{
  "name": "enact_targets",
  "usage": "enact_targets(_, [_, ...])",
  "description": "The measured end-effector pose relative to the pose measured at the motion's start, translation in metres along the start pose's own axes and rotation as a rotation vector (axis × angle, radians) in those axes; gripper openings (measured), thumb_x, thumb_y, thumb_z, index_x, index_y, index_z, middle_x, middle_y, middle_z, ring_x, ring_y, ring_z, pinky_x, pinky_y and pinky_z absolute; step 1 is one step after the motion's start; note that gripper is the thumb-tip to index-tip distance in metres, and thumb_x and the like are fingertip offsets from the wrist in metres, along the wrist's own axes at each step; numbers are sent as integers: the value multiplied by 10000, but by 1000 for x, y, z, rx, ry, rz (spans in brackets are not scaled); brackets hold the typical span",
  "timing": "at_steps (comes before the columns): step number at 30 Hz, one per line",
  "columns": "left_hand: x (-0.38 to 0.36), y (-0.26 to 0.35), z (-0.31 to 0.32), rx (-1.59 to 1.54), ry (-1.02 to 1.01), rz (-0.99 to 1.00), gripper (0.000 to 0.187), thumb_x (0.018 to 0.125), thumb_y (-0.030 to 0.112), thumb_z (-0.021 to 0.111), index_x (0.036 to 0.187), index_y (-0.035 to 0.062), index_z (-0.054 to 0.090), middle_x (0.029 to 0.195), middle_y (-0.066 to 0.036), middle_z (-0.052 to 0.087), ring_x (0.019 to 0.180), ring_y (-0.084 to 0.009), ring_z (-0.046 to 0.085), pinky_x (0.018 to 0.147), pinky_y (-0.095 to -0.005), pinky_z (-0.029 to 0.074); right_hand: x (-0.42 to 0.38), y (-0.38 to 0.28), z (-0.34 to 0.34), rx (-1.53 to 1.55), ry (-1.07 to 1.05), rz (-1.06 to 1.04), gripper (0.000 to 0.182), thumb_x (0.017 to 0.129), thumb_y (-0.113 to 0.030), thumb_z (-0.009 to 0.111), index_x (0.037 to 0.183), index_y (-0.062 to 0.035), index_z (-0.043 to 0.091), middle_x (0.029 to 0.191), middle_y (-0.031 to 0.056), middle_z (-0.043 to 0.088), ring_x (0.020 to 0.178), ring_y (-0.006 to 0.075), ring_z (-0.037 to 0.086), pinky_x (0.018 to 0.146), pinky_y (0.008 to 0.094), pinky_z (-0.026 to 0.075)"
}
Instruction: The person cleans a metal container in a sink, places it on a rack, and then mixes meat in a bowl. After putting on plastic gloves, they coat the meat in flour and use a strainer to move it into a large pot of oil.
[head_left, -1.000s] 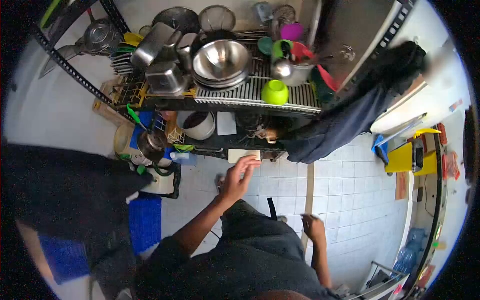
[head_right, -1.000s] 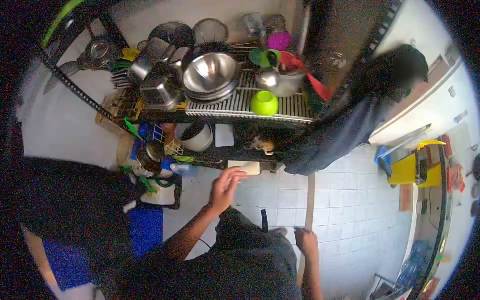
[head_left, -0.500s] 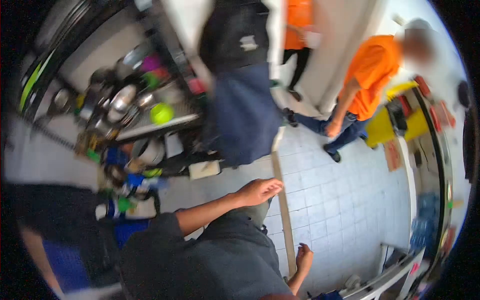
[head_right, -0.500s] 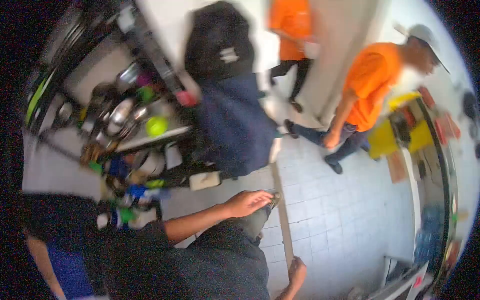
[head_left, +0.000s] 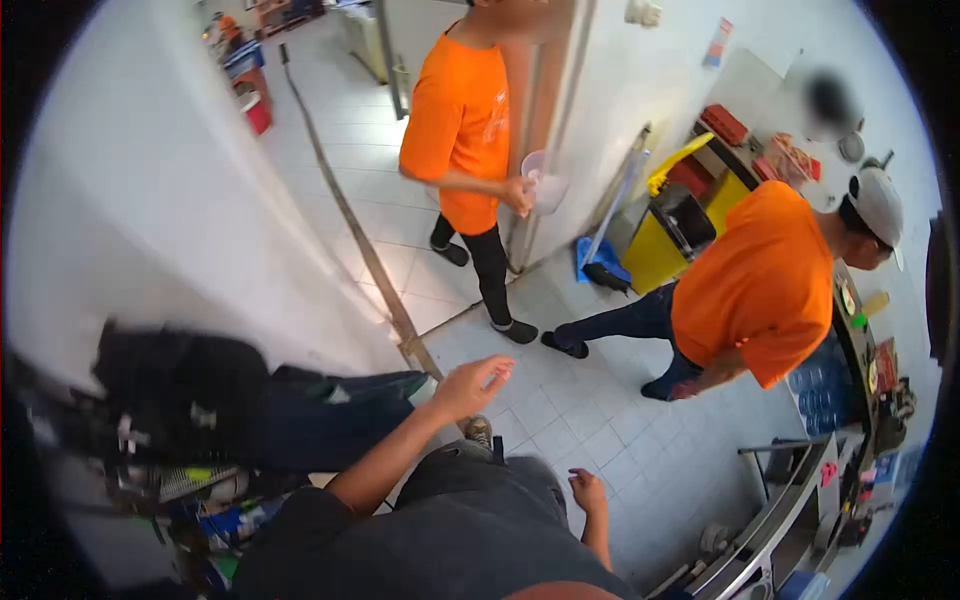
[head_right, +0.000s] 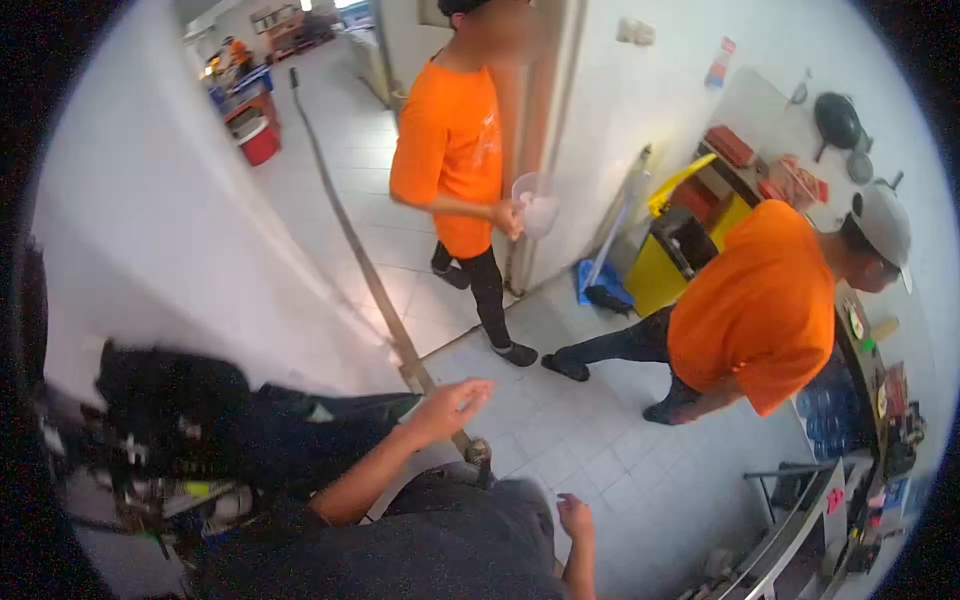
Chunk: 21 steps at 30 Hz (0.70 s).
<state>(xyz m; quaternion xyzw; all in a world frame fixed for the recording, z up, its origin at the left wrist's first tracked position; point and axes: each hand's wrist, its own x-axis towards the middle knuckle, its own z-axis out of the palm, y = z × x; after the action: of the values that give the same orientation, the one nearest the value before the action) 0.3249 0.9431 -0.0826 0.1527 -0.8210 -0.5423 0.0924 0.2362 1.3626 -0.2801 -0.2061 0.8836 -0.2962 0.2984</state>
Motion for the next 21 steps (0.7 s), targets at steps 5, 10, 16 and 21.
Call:
enact_targets(5, [119,6,-45,-6,272,66,248,1028,176,599,1219,25,648,1009,-143,757,937,-236,746,811,-342,568,67,104,-2,38,-65,323,256,911,-183,665,1109,-45,747,861,135,766,717,227,738,685,369,586])
enact_targets(10, [202,-60,-93,-41,744,159,187,1059,133,544,1120,6,668,766,-83,690,711,-131,677,667,-281,532,123,53,-39,87,-152,480,278,885,-222,639,1072,-61,768,797,102,751,627,202,696,637,379,563])
enact_targets(16, [287,-80,-169,-209,1053,-68,262,1095,189,483,1071,-3,660,696,-29,623,642,-91,594,610,-259,498,370,-32,-108,-111,-385,295,283,885,-221,638,1084,-64,766,841,103,750,686,212,695,666,389,558])
enact_targets(21, [329,-130,-247,-164,1151,-192,292,1103,206,468,1069,-11,660,690,-26,611,648,-83,575,612,-249,468,627,-176,-139,-174,-393,106,288,885,-221,638,1093,-67,764,877,105,748,735,221,693,689,398,554])
